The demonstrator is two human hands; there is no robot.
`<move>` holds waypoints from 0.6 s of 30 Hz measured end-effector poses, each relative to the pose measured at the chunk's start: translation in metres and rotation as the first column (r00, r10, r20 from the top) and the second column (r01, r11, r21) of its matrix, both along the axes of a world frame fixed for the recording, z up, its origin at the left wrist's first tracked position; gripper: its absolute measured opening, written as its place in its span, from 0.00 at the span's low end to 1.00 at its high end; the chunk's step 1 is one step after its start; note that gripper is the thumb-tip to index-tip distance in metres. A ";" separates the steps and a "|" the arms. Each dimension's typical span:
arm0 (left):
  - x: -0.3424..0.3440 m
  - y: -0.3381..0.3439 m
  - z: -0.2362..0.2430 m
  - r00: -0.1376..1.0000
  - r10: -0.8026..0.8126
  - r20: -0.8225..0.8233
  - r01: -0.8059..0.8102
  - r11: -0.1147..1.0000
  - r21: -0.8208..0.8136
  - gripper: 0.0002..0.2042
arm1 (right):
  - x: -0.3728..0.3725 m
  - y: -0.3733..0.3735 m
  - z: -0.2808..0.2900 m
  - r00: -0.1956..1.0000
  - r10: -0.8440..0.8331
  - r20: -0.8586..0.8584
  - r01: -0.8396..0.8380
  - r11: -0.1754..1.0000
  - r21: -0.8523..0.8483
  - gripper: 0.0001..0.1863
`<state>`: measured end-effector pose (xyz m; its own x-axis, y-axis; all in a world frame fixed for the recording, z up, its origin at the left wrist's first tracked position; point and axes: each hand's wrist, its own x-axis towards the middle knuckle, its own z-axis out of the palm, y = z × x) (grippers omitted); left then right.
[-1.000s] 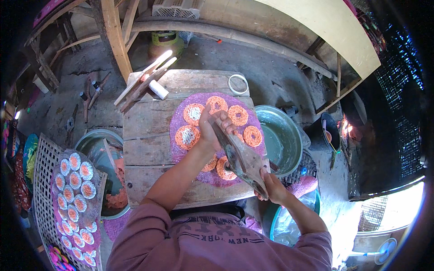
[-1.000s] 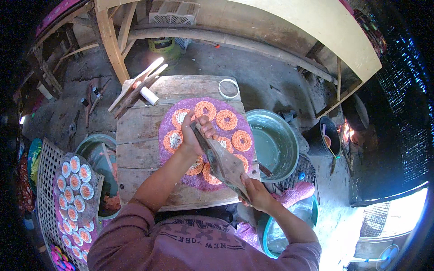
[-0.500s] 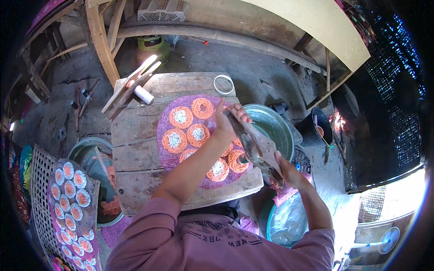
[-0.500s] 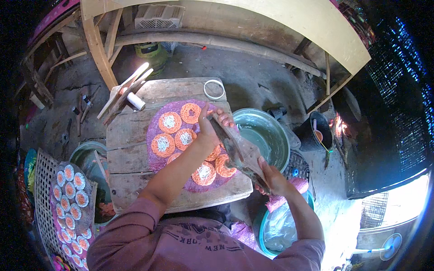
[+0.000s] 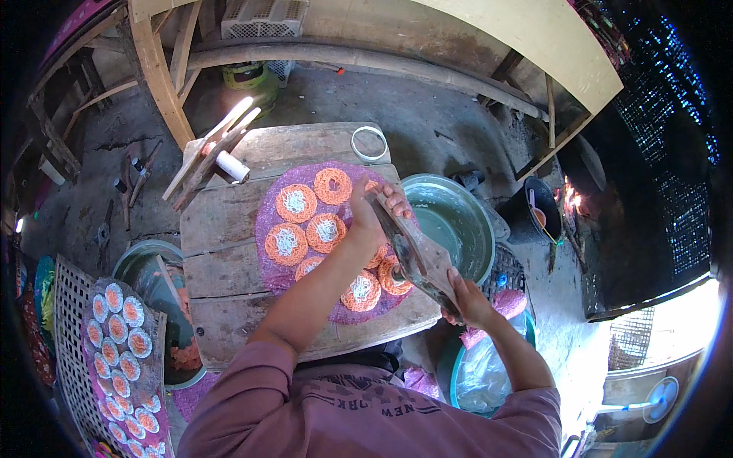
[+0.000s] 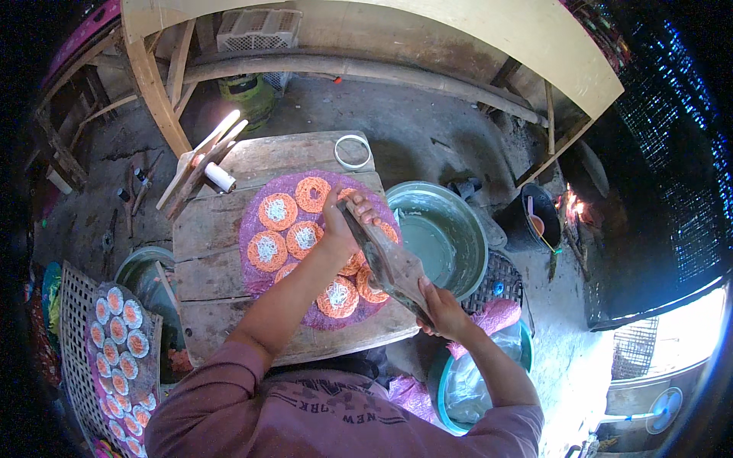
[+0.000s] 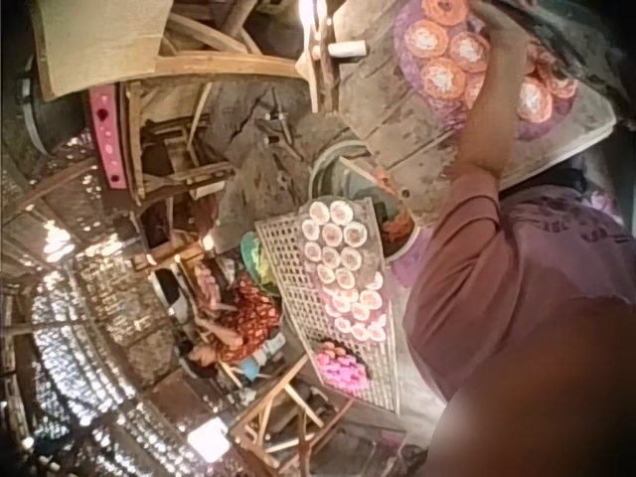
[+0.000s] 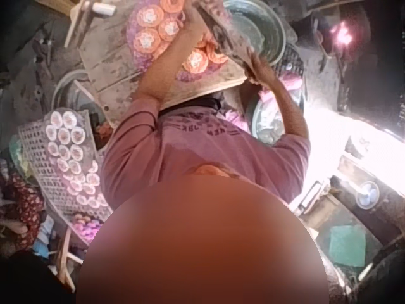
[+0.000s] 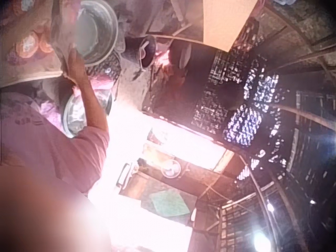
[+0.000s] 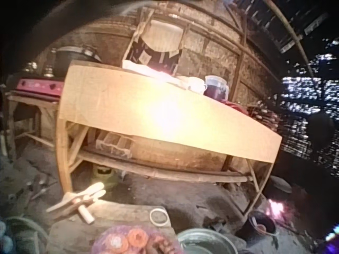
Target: The person uses a wooden mold and a cylindrical cutter to shape orange and purple granular mixtures into ring-shaped cakes on a purple mat. They repeatedly fill the mold, press the mixture, and remove the formed rings, placing them on a tray. The person also handles a plastic bag and a woven tray during the process.
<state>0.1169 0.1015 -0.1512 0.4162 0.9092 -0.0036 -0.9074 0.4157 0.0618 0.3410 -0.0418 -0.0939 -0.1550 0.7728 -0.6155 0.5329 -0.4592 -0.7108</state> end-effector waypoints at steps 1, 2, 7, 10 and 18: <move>-0.005 0.004 0.003 0.999 -0.005 -0.054 0.006 1.000 0.012 0.26 | -0.004 0.000 -0.006 1.000 -0.002 -0.014 0.003 0.997 0.078 0.39; -0.007 0.011 0.008 0.999 -0.035 -0.009 0.036 0.987 0.159 0.26 | -0.009 0.002 -0.012 1.000 -0.004 -0.028 0.008 0.988 0.155 0.39; 0.001 0.055 0.040 0.999 -0.033 -0.004 0.032 0.938 0.346 0.29 | 0.004 0.036 0.010 0.955 -0.038 -0.293 0.068 0.993 0.095 0.36; 0.013 0.070 0.045 0.998 -0.016 0.054 0.004 0.979 0.205 0.30 | 0.019 0.066 0.031 0.999 0.037 -0.038 -0.031 0.991 0.129 0.39; 0.008 0.081 0.012 0.990 0.133 -0.056 -0.134 0.991 -0.025 0.25 | 0.000 0.095 0.001 0.999 -0.049 -0.009 0.050 0.993 0.111 0.43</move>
